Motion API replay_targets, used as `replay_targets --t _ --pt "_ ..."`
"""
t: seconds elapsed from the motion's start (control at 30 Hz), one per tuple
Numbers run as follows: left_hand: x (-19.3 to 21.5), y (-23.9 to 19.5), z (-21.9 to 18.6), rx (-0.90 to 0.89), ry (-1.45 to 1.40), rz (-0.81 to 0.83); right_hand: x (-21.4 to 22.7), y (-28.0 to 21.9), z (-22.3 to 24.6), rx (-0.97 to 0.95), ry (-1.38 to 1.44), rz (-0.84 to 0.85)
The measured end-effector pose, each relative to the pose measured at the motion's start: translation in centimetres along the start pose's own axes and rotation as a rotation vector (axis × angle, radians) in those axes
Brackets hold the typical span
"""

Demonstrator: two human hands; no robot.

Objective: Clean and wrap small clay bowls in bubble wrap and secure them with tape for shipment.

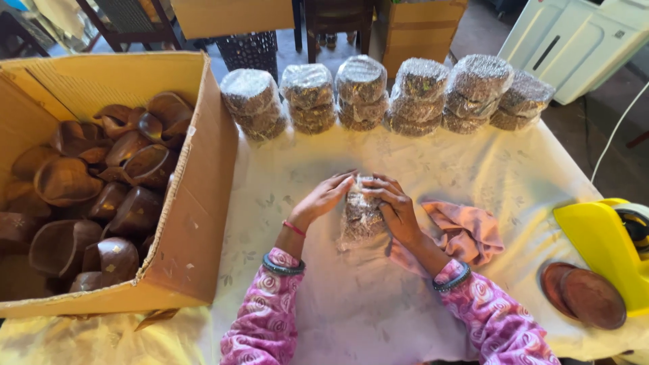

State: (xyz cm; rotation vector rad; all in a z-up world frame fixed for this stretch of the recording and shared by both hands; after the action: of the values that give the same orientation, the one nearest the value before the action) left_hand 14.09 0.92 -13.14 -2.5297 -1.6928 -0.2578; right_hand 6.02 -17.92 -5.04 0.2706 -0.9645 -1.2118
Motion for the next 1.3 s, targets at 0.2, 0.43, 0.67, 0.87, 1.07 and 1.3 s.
replay_targets --t 0.2,0.43,0.67,0.87,1.07,1.3 --pt "-2.0 -2.6 -4.7 -0.375 0.377 -0.028 0.0 0.1 -0.3 0.006 -0.012 -0.019" --pt "0.0 -10.7 -10.8 -0.126 0.497 -0.123 0.1 0.2 1.1 0.006 0.039 -0.011" --pt "-4.9 -14.8 -7.8 -0.044 1.049 -0.115 0.1 -0.2 1.0 0.025 0.041 -0.034" --pt "-5.6 -13.1 -4.2 -0.258 0.583 -0.392 0.1 0.0 1.1 0.026 0.024 -0.026" --pt "-6.7 -11.9 -4.9 -0.206 0.364 -0.426 0.0 -0.5 0.4 0.008 0.024 -0.039" --pt "-8.3 -13.9 -8.5 -0.316 0.585 -0.391 0.1 -0.2 1.2 0.011 0.025 -0.032"
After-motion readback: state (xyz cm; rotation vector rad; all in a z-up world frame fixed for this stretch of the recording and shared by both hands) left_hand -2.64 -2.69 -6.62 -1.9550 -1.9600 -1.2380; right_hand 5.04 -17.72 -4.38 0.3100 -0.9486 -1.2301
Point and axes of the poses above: each hand's wrist, its own y-axis towards the middle knuckle, its own x-axis out of the back of the hand, z = x × y, the point moved 5 cm from there along y, towards the middle knuckle, and after that the axes turned 1 degree about z, right-handed, at the moved point
